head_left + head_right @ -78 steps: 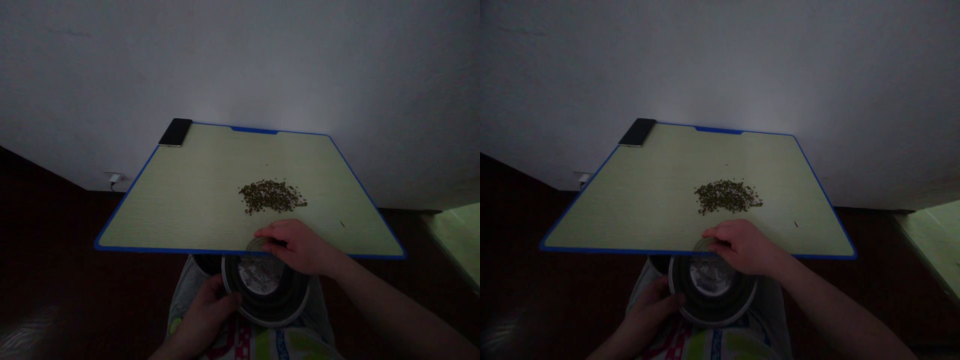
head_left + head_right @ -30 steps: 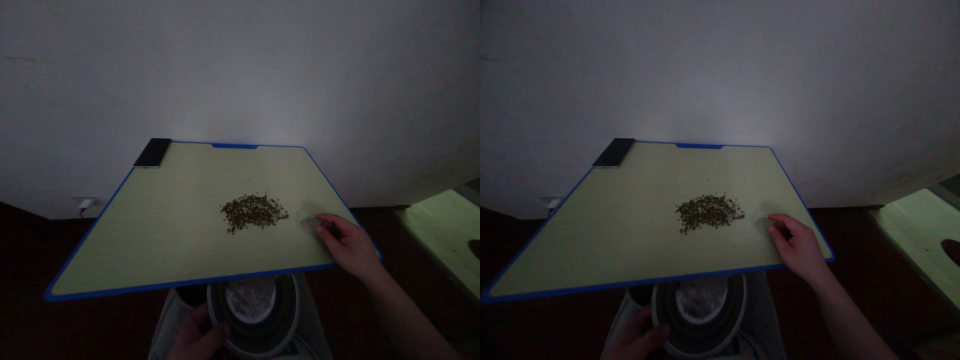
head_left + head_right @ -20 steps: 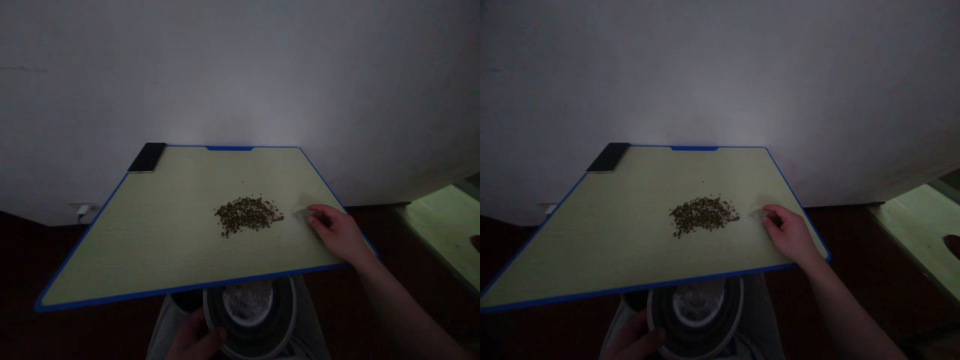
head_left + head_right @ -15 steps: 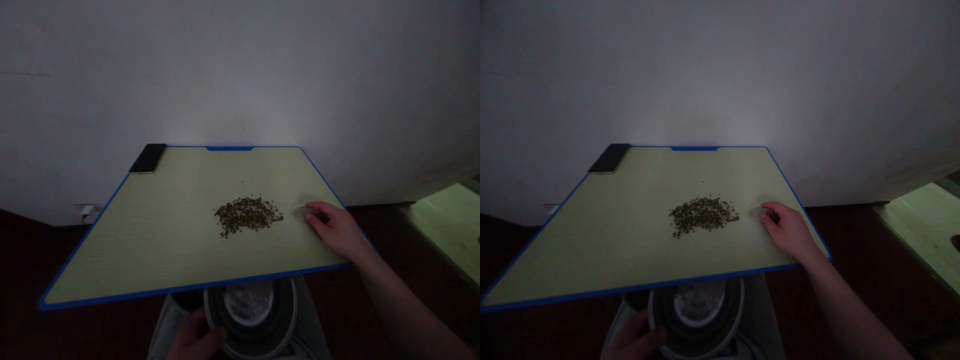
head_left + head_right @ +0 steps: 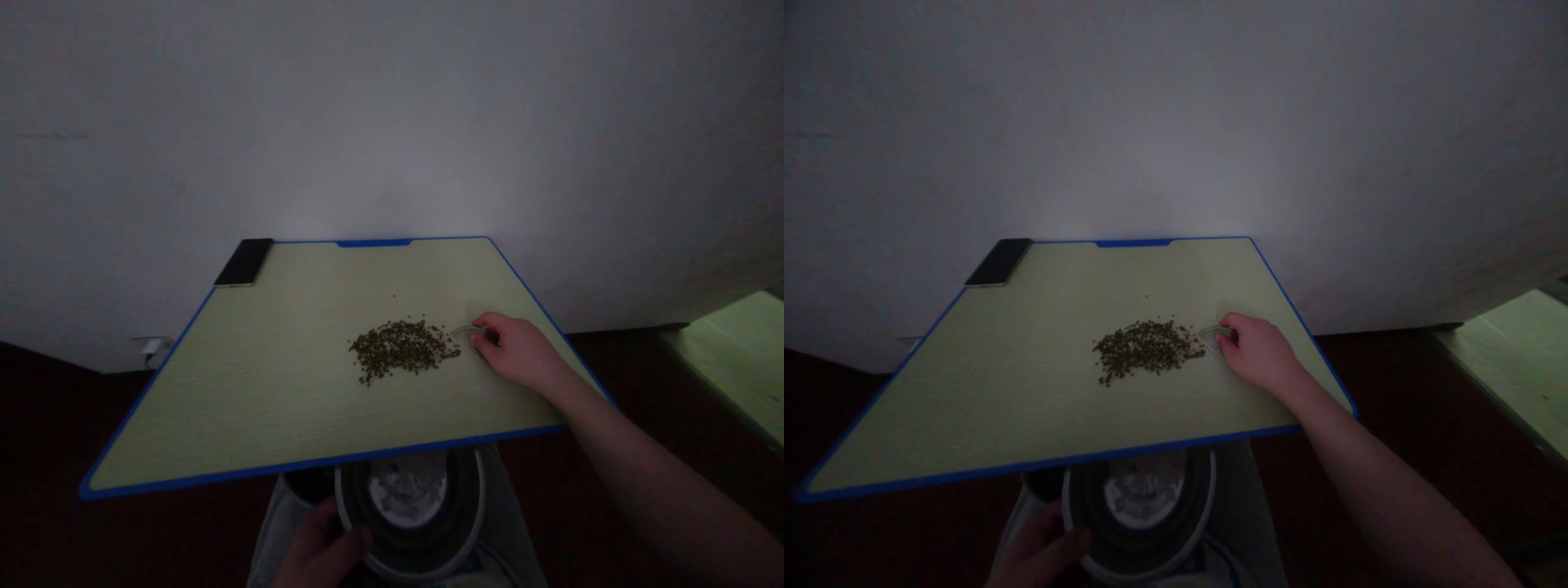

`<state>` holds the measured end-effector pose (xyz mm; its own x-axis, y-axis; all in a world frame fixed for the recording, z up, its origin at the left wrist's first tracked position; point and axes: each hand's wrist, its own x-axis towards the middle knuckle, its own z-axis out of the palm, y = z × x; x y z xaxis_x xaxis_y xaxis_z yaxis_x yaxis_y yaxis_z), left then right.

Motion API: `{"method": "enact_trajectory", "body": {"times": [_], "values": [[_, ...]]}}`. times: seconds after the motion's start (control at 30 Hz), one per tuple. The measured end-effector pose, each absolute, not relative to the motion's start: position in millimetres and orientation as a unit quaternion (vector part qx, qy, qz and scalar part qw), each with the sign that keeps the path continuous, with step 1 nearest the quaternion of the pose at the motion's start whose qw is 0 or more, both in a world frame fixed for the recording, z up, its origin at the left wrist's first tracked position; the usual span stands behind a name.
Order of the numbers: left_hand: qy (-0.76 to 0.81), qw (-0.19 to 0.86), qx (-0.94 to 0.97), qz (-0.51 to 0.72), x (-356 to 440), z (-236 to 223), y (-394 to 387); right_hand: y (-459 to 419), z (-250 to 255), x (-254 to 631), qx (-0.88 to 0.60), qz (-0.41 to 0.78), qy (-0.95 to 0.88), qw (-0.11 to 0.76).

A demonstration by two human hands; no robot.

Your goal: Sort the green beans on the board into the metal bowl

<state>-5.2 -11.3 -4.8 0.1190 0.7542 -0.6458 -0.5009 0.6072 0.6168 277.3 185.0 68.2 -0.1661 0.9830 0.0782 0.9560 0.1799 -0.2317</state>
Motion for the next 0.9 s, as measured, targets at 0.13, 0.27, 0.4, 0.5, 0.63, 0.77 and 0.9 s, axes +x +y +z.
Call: {"method": "enact_trajectory", "body": {"times": [0.13, 0.27, 0.4, 0.5, 0.63, 0.77, 0.9], "values": [[0.504, 0.741, 0.115, 0.429, -5, -9, -12, 187, 72, 264, -0.624, 0.067, -0.774, 0.088], [0.492, 0.745, 0.126, 0.432, -6, -13, -14, 186, 74, 251, -0.622, 0.061, -0.777, 0.081], [0.483, 0.752, 0.131, 0.429, -6, -7, -14, 183, 76, 238, -0.617, 0.052, -0.782, 0.073], [0.48, 0.754, 0.116, 0.435, -5, -3, -14, 182, 78, 229, -0.61, 0.053, -0.787, 0.076], [0.472, 0.754, 0.109, 0.443, -5, -6, -16, 183, 80, 217, -0.595, 0.056, -0.797, 0.088], [0.472, 0.75, 0.125, 0.447, -9, -13, -17, 184, 82, 206, -0.579, 0.084, -0.804, 0.108], [0.474, 0.75, 0.141, 0.439, -10, -11, -17, 183, 84, 199, -0.558, 0.109, -0.813, 0.124]]}}
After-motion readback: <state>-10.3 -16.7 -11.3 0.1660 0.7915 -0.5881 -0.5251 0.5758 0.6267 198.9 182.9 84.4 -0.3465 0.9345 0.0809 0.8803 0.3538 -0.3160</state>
